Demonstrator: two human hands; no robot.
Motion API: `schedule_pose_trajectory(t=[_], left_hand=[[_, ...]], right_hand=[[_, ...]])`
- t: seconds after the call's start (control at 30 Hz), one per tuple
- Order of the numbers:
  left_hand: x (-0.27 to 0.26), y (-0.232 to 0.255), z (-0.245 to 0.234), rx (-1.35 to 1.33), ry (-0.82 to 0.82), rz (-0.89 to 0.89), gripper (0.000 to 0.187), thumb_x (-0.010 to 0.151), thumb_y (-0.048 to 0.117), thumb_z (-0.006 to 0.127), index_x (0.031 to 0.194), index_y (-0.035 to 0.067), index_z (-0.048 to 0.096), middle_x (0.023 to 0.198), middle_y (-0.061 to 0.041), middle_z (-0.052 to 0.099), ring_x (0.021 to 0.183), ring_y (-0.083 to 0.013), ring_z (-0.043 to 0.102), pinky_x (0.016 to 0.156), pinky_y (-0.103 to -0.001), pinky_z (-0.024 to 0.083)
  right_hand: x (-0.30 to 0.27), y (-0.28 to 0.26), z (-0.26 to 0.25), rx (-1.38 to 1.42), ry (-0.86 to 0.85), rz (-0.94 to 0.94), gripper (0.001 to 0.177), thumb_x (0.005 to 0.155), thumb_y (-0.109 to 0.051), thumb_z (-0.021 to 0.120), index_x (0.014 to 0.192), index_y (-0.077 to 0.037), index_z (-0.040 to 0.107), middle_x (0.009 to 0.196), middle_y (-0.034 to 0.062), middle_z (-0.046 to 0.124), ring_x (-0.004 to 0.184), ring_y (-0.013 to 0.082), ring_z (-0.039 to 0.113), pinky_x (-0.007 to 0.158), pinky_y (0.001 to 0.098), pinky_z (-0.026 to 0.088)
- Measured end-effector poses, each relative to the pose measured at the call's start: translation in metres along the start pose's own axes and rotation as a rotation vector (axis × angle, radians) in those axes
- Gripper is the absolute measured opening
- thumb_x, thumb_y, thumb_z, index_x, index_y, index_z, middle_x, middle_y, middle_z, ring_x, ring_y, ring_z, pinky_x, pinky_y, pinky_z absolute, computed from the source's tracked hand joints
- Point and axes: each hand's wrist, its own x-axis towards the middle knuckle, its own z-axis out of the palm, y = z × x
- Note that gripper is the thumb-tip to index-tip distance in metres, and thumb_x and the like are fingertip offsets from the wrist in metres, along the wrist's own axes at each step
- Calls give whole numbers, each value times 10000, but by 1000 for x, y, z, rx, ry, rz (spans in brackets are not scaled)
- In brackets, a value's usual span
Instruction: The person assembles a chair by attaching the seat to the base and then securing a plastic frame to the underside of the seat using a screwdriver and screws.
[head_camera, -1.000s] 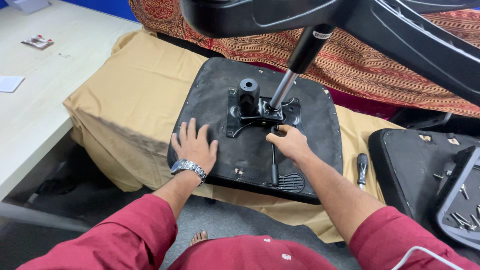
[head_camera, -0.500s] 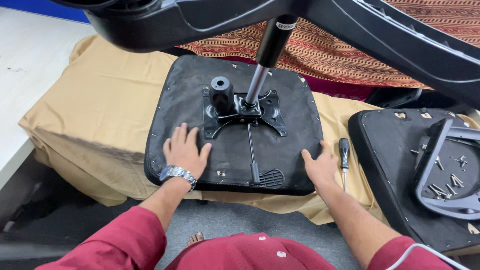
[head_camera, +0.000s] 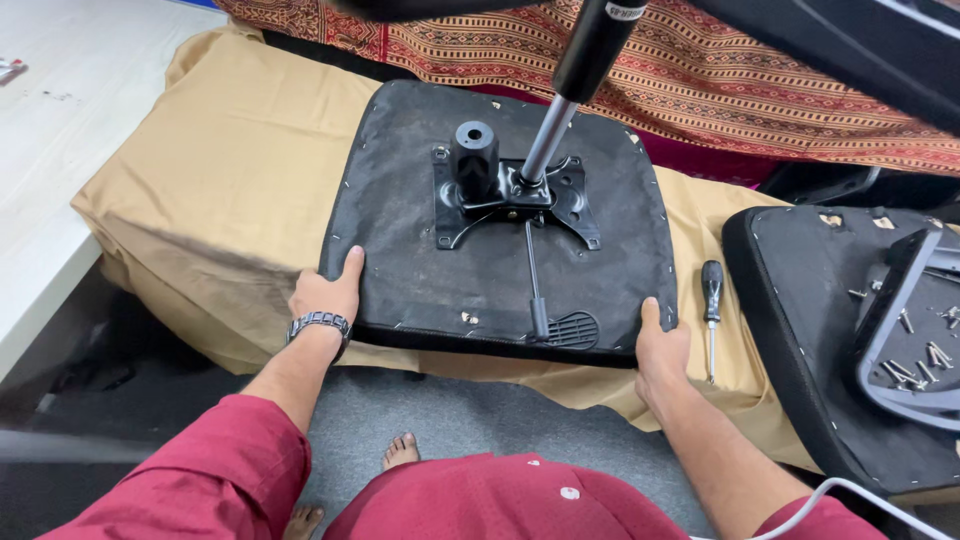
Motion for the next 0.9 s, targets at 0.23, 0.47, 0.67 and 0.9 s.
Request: schedule_pose_trajectory(t=[0.23, 0.47, 0.67, 0.9], left_hand=[[-19, -3, 12, -127, 90, -40, 831, 777, 646, 779, 1211, -52, 657, 1200, -279, 690, 1170, -408, 649, 1035, -468, 480], [-58, -5, 20, -297, 102, -149, 793, 768, 603, 793, 1232, -22, 638, 1195, -218, 705, 1164, -340, 662, 1042, -431, 473], [-59, -14, 26, -352, 177, -239, 762, 774, 586, 796, 1225, -7, 637, 1197, -209, 704, 1152, -332, 670, 1029, -430, 488], [-53, -18, 41, -314, 235, -273, 751, 801, 574, 794, 1261, 16, 591, 1213, -208, 676, 1162, -343, 646, 1034, -440, 473]], right_hand=[[42, -1, 1, -140, 92, -2, 559, 1009, -344, 661, 1347, 91, 562, 1266, 185, 661, 1131, 243, 636, 973, 378, 492], [84, -9, -2, -15, -61, -60, 481, 1027, -304, 608, 1370, 26, 536, 1271, 142, 655, 1108, 218, 638, 931, 356, 514], [91, -19, 11, -48, -173, 26, 456, 1016, -286, 610, 1365, 0, 546, 1272, 150, 643, 1093, 236, 625, 893, 386, 526], [82, -24, 12, -86, -241, 64, 504, 974, -208, 611, 1419, -13, 480, 1284, 161, 628, 1123, 259, 641, 899, 395, 548]])
